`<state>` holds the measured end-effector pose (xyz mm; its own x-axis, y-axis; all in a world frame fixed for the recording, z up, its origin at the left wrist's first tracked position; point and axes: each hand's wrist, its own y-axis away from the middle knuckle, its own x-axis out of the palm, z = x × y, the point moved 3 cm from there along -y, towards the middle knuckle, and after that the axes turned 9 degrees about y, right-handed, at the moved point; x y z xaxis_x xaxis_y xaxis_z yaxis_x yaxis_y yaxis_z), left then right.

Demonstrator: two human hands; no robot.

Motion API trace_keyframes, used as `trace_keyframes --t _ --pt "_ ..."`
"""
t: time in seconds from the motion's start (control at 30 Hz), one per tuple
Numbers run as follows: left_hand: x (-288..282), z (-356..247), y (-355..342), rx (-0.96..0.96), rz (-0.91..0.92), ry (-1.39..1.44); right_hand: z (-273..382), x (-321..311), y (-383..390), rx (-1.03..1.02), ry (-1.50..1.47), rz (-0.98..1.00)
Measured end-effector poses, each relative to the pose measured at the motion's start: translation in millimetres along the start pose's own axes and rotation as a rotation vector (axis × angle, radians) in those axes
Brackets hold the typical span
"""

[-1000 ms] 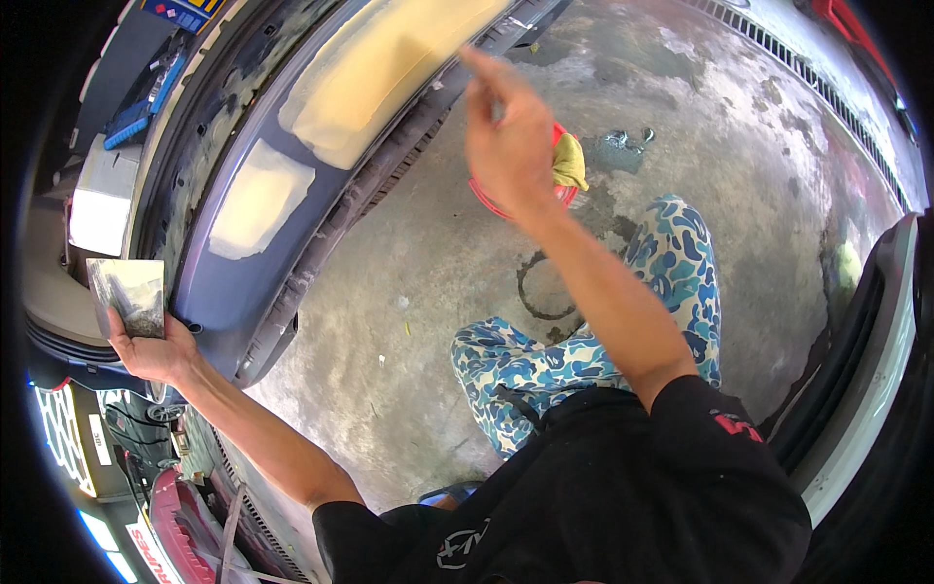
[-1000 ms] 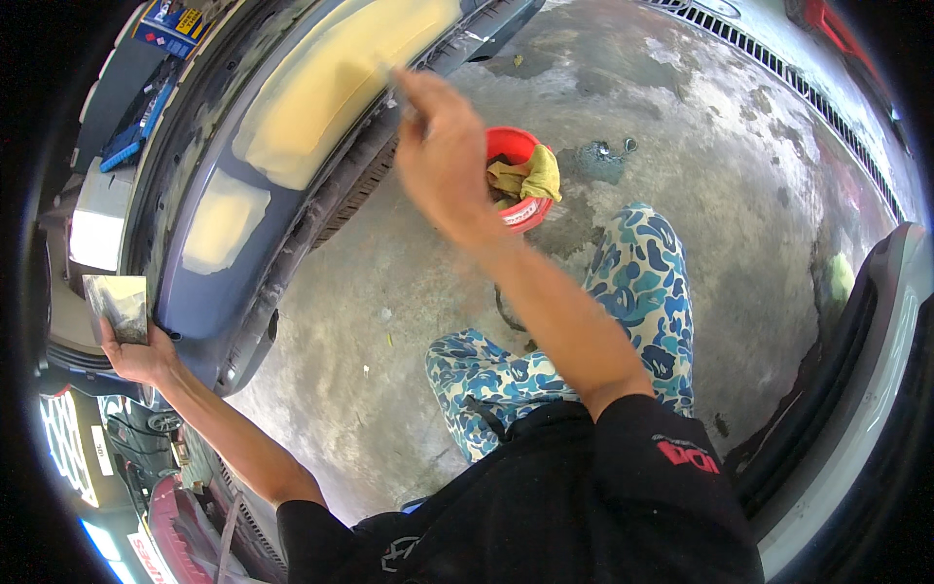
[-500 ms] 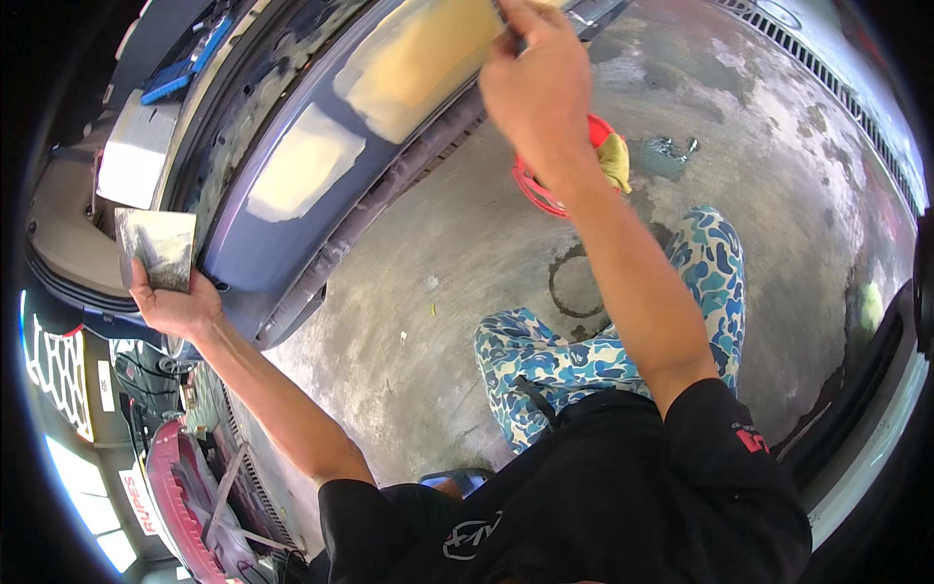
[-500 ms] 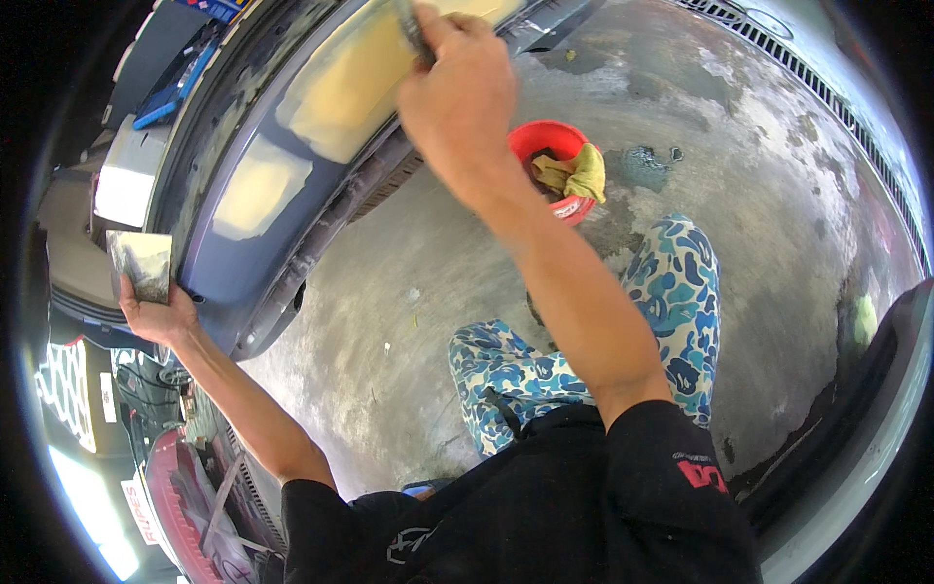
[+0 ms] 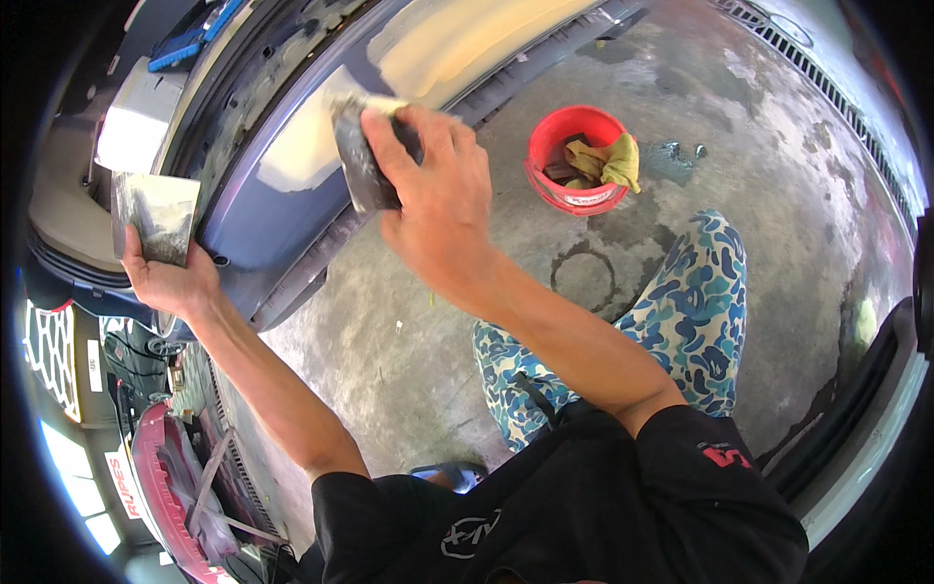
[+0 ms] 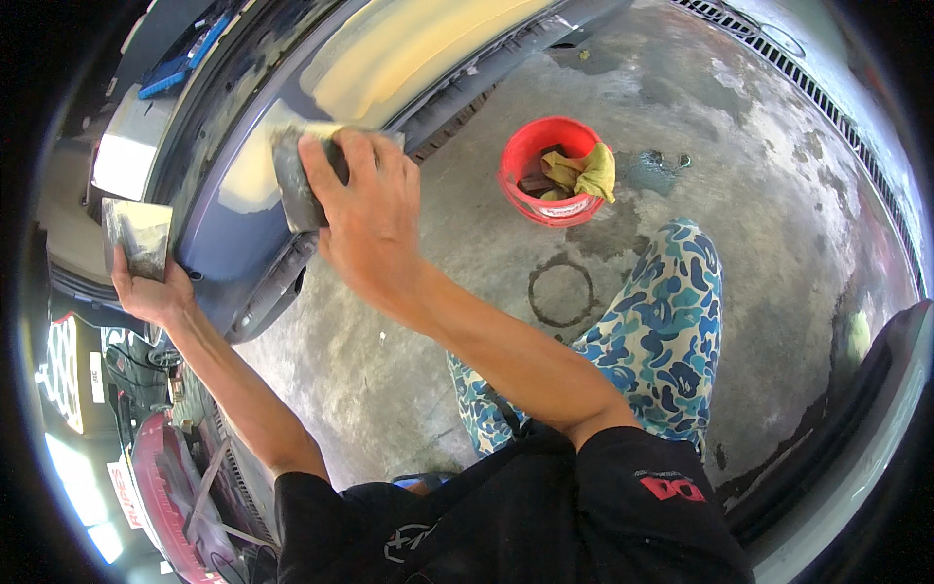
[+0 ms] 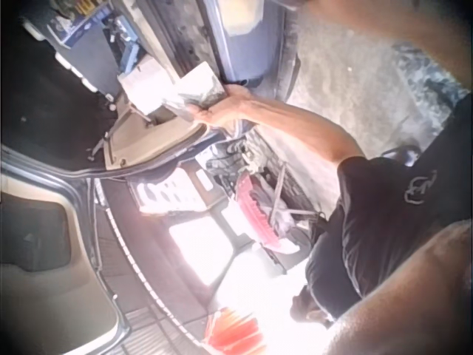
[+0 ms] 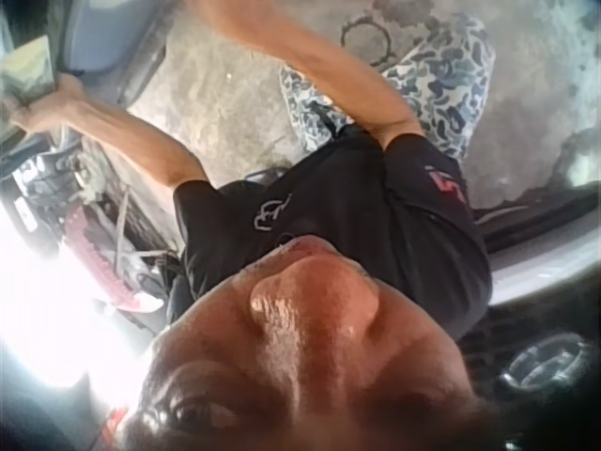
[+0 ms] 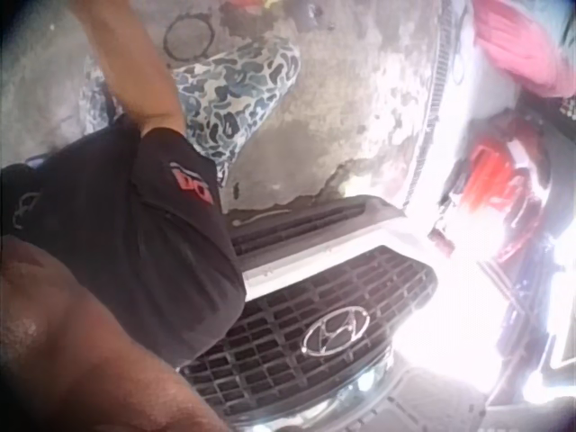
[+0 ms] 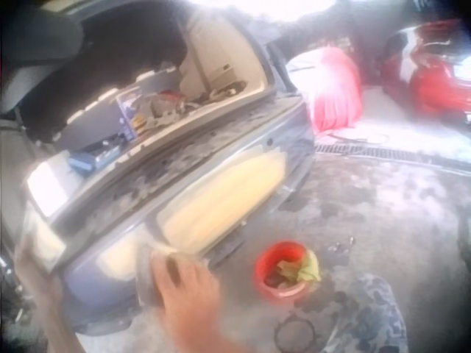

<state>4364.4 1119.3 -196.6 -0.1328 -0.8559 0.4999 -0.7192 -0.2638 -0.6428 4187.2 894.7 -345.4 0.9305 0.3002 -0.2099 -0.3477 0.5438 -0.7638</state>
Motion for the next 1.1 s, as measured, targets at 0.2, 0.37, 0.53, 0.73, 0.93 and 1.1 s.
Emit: trace_keyframes --t 0.2,0.37,0.53,0.73,0.93,1.1 --pt "-30 -15 -26 0.006 0.026 0.045 -93 -36 -15 0.172 -0.040 -0.132" --pt "-18 -7 -15 0.016 0.001 -0.006 -180 -65 -73 0.154 0.045 -0.324" --pt "-17 -14 -10 0.084 -0.019 -0.100 -181 -82 -100 -0.021 0.092 -0.387" --pt "-14 -15 -8 0.092 -0.029 -0.161 -183 -80 -109 0.019 0.138 -0.355" --pt "-19 -15 -15 0.054 -0.006 -0.105 -152 -64 -89 0.080 0.086 -0.312" --pt "-23 -15 -19 0.029 0.032 -0.044 -114 -29 -56 0.091 0.078 -0.267"
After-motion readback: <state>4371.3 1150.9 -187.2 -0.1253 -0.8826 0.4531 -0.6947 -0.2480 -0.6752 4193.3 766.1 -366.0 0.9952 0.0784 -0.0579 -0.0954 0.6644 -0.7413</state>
